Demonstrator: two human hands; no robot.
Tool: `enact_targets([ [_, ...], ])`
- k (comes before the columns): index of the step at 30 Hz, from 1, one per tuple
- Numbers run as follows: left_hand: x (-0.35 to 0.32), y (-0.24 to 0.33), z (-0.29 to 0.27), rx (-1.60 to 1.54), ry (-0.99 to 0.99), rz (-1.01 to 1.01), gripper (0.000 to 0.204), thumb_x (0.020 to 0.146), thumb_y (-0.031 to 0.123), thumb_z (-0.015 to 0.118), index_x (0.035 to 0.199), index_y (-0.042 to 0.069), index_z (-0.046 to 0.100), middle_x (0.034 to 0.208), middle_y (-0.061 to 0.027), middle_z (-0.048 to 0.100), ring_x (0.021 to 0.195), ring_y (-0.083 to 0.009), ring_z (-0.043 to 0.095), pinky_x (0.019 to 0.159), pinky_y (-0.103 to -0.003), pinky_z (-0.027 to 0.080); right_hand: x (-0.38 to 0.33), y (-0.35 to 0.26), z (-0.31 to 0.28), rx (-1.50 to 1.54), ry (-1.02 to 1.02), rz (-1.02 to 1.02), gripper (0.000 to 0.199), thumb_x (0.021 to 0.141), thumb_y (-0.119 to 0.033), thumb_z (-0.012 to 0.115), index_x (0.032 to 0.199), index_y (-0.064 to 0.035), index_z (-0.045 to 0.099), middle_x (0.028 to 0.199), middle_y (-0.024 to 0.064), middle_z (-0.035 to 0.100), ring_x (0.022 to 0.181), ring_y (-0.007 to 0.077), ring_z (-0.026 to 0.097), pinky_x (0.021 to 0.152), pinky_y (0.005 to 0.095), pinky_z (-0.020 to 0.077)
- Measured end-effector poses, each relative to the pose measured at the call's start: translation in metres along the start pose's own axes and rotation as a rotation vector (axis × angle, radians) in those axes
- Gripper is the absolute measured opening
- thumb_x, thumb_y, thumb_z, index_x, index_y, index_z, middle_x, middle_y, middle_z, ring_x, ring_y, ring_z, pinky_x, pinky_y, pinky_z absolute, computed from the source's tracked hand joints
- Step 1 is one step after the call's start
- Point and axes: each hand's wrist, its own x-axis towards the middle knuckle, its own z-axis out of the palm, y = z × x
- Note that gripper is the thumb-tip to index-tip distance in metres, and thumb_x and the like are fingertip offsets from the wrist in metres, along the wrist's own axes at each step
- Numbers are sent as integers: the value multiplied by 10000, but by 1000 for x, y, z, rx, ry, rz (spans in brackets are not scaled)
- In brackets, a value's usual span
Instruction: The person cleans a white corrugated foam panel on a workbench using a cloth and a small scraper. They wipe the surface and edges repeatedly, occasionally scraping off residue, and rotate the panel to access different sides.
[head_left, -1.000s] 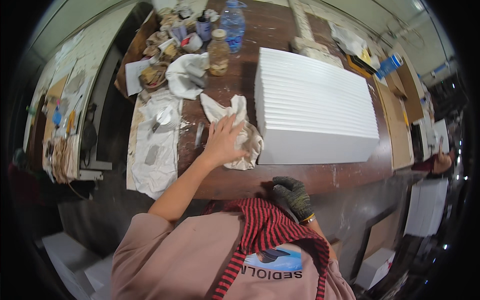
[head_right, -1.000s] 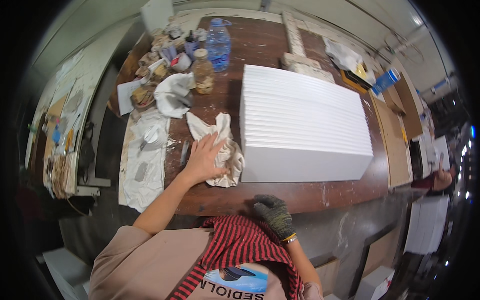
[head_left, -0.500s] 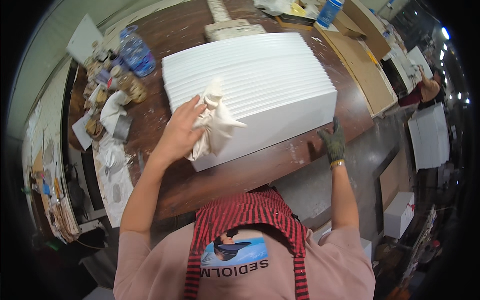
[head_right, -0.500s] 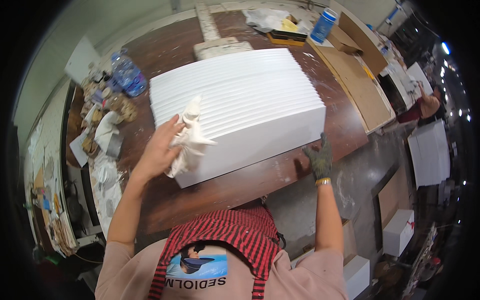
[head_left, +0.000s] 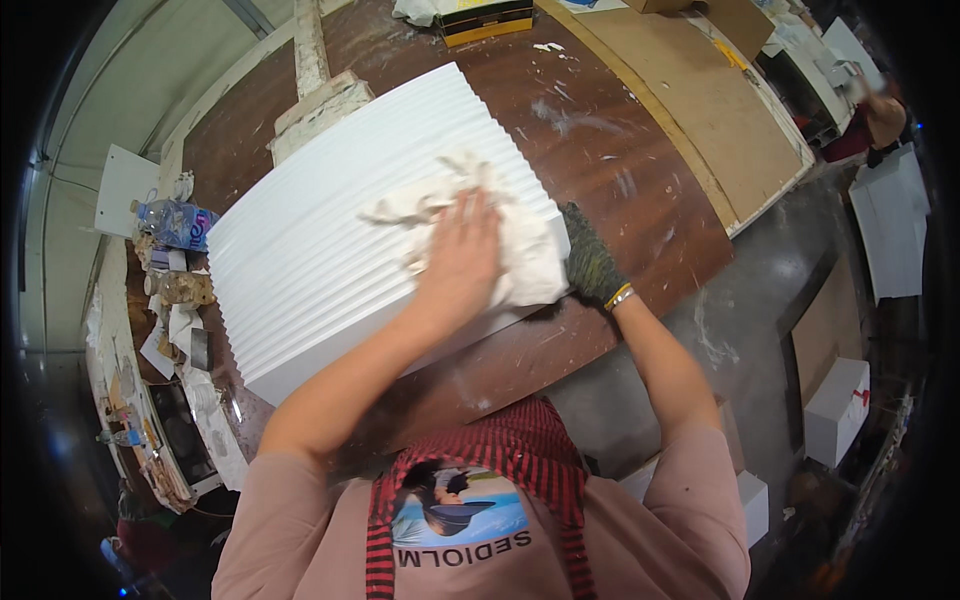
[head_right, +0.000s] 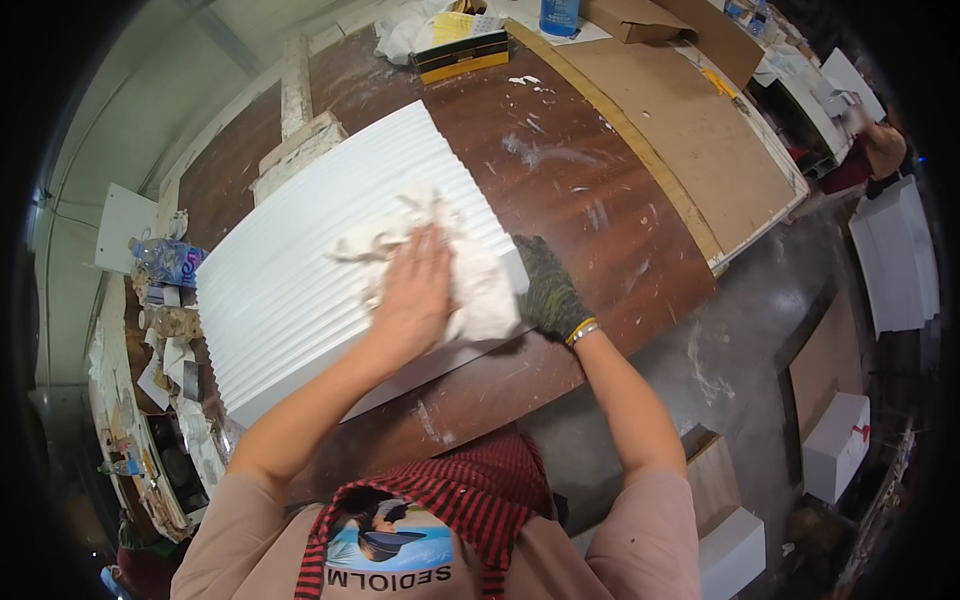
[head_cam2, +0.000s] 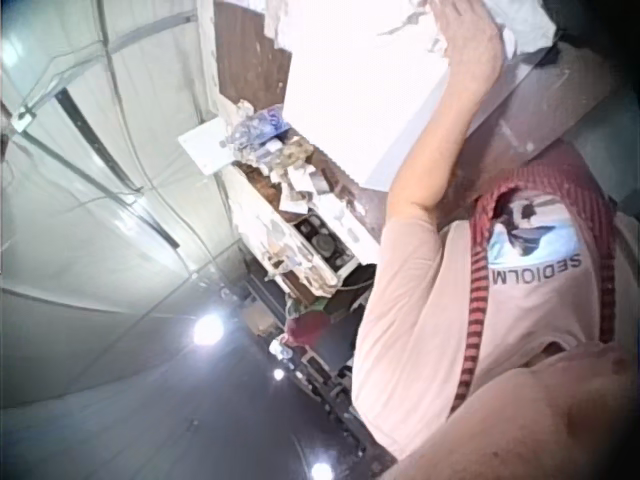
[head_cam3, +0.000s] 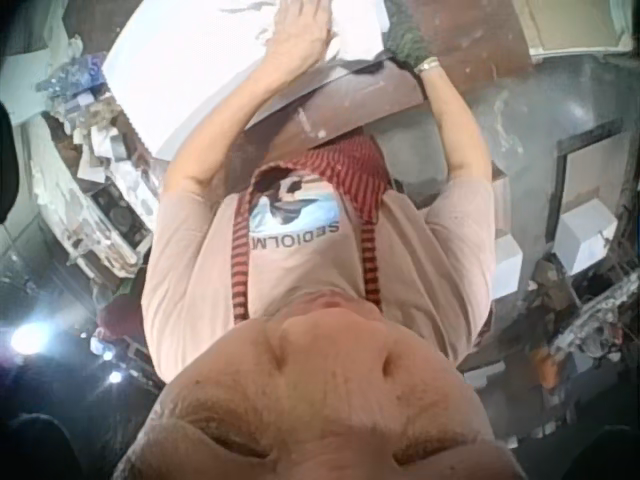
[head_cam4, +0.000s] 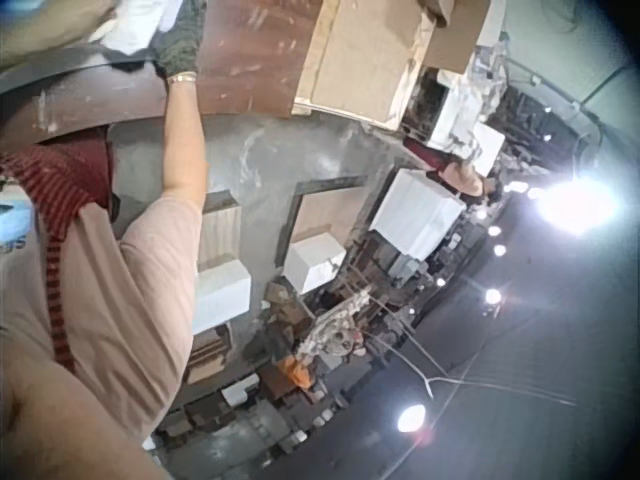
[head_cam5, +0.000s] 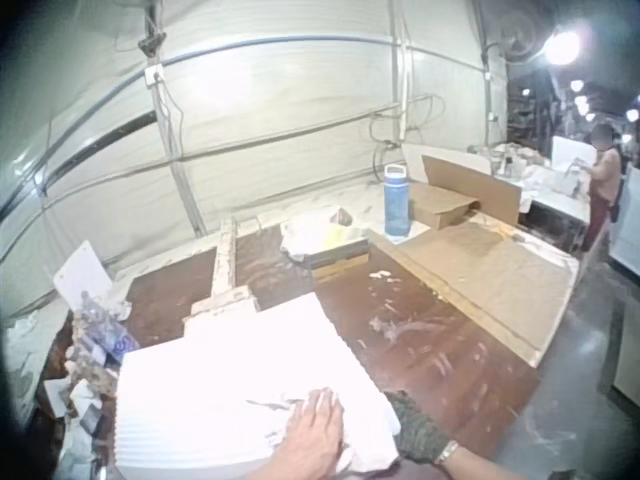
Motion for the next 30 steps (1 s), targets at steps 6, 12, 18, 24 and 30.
enact_targets([
  [6,118,36,9,-676,-253,132,481,826,-11,601,1304,28,643,1303,-180,653,1274,-291,581,1104,-422,424,0,-9,-13,-7,-324,258,906,864,-515,682,1550,-70,288,1539,222,374,1440,343,347,1179,420,308],
  [12,39,-83,-87,-648,116,-424,446,841,-82,512,1267,-54,642,1244,-184,662,1068,-289,679,976,-379,537,-11,-4,2,6,72,33,1036,744,-627,771,1505,-28,404,1525,212,438,1467,410,313,1216,466,260],
  [18,-28,-75,-40,27,-141,-305,654,903,229,614,1451,-73,422,1577,-239,320,1432,-447,280,1197,-482,275,-10,1,1,22,43,-13,1059,744,-655,753,1515,-28,390,1523,245,419,1449,428,328,1211,492,255],
  [24,101,-44,-10,-636,64,-6,502,827,-22,671,1319,76,646,1393,-117,592,1230,-342,517,1068,-443,429,-7,-1,0,55,60,-46,1089,757,-680,721,1543,-33,335,1524,242,413,1451,431,315,1219,495,227],
  [30,15,-44,-62,-363,-90,75,445,726,-18,718,1157,93,744,1175,-90,716,965,-281,617,878,-383,498,-10,7,10,34,120,-70,1055,732,-651,749,1521,-50,390,1528,230,417,1454,420,317,1219,501,226],
])
